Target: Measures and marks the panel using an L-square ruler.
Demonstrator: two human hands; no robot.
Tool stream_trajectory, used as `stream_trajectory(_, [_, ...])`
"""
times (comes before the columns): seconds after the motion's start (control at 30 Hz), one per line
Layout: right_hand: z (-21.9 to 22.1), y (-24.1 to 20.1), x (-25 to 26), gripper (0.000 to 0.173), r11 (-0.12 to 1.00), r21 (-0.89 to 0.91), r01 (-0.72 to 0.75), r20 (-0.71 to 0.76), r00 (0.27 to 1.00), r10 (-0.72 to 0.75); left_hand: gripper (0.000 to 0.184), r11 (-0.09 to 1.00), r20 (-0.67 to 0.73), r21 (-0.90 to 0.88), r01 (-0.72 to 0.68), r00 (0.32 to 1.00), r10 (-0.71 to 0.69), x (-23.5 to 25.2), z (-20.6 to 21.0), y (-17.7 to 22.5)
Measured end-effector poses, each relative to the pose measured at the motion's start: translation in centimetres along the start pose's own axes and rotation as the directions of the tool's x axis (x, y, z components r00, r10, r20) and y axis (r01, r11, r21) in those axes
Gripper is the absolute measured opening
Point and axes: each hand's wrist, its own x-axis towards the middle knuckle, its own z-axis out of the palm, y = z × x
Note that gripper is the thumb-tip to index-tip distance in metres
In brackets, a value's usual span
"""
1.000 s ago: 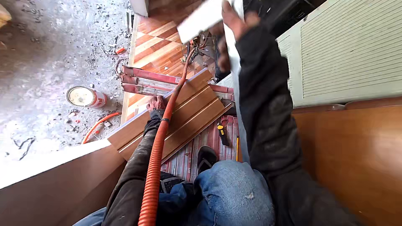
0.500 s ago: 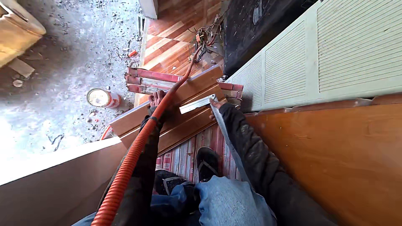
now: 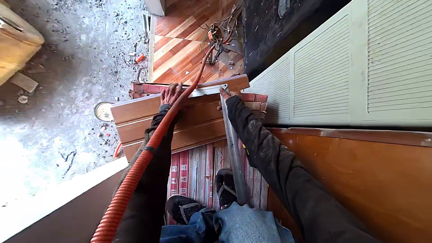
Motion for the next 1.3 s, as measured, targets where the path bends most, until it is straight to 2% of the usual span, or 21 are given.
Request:
stream_trajectory(0.03, [0.7, -0.3, -0.3, 0.052, 1.0, -0.014, -0.006, 0.01, 1.0, 0.006, 0.105, 0.998, -0.097, -0.032, 0.049, 0.994, -0.051, -0.4, 1.1, 0.1])
stream_trajectory(0.07, [1.6, -0.6, -0.3, 0.054, 0.999, -0.046, -0.009, 0.022, 1.0, 0.01, 0.111, 0.996, -0.194, -0.069, 0.06, 0.978, -0.072, -0.7, 2.0, 0.3])
stream_trajectory(0.1, [2.6, -1.0, -0.6, 0.055, 0.997, -0.074, -0.007, 0.047, 0.999, 0.01, 0.104, 0.992, -0.203, -0.119, 0.039, 0.977, -0.063, -1.2, 1.6, 1.2])
stream_trajectory(0.17, [4.6, -1.3, 0.1, 0.056, 0.992, -0.117, 0.036, 0.066, 0.997, -0.029, 0.074, 0.981, -0.051, -0.191, 0.034, 0.998, -0.044, -1.5, -0.4, 3.5])
stream_trajectory(0.2, [5.4, -1.7, 0.7, 0.055, 0.984, -0.164, 0.071, 0.062, 0.996, -0.061, 0.062, 0.984, -0.006, -0.174, 0.04, 0.999, -0.042, -1.3, -1.1, 4.5])
stream_trajectory(0.33, [6.1, -2.4, 1.9, 0.041, 0.929, -0.256, 0.266, -0.008, 0.961, -0.278, 0.057, 0.997, -0.108, -0.048, 0.053, 0.992, -0.058, 0.7, 0.6, 4.3])
stream_trajectory(0.4, [5.1, -0.7, 0.9, 0.039, 0.873, -0.282, 0.398, -0.003, 0.909, -0.416, 0.046, 0.987, -0.123, -0.112, 0.115, 0.984, -0.128, 1.5, 0.9, 4.5])
stream_trajectory(0.47, [3.4, 2.9, -2.8, 0.043, 0.788, -0.396, 0.471, -0.007, 0.857, -0.515, 0.041, 0.977, -0.105, -0.141, 0.161, 0.979, -0.177, 2.1, 0.5, 5.1])
stream_trajectory(0.53, [1.9, 8.3, -7.6, 0.042, 0.765, -0.484, 0.424, -0.067, 0.854, -0.516, 0.04, 0.983, -0.126, -0.113, 0.142, 0.98, -0.156, 3.0, 1.5, 4.0])
stream_trajectory(0.6, [1.2, 14.5, -11.5, 0.043, 0.793, -0.501, 0.346, -0.133, 0.875, -0.466, 0.041, 0.986, -0.133, -0.068, 0.149, 0.979, -0.157, 3.6, 2.2, 3.0])
stream_trajectory(0.67, [1.0, 18.8, -13.6, 0.049, 0.81, -0.48, 0.336, -0.126, 0.888, -0.443, 0.042, 0.986, -0.083, -0.051, 0.16, 0.983, -0.164, 3.7, 1.1, 3.6])
stream_trajectory(0.73, [0.4, 21.0, -15.4, 0.052, 0.827, -0.458, 0.327, -0.055, 0.918, -0.393, 0.043, 0.989, -0.095, -0.058, 0.134, 0.986, -0.14, 3.5, 1.0, 3.7])
stream_trajectory(0.87, [-0.2, 22.5, -16.9, 0.05, 0.865, -0.367, 0.341, -0.063, 0.919, -0.389, 0.044, 0.994, -0.139, -0.028, 0.105, 0.984, -0.108, 3.4, 1.0, 4.0])
stream_trajectory(1.0, [-1.2, 22.0, -17.4, 0.054, 0.887, -0.415, 0.203, -0.031, 0.971, -0.237, 0.045, 0.997, -0.22, 0.023, 0.069, 0.974, -0.062, 2.6, 0.8, 4.9])
stream_trajectory(1.1, [-2.1, 22.1, -17.2, 0.051, 0.872, -0.454, 0.181, 0.004, 0.979, -0.202, 0.048, 0.997, -0.196, 0.003, 0.073, 0.978, -0.071, 2.1, 0.2, 5.8])
stream_trajectory(1.2, [-1.8, 21.6, -17.0, 0.05, 0.858, -0.492, 0.148, 0.005, 0.986, -0.167, 0.053, 1.0, -0.195, -0.005, 0.012, 0.981, -0.013, 1.9, 0.5, 5.1])
stream_trajectory(1.3, [-1.2, 20.0, -17.0, 0.055, 0.838, -0.537, 0.094, -0.006, 0.993, -0.116, 0.053, 0.998, -0.123, -0.013, 0.067, 0.99, -0.068, 2.0, 0.7, 5.0])
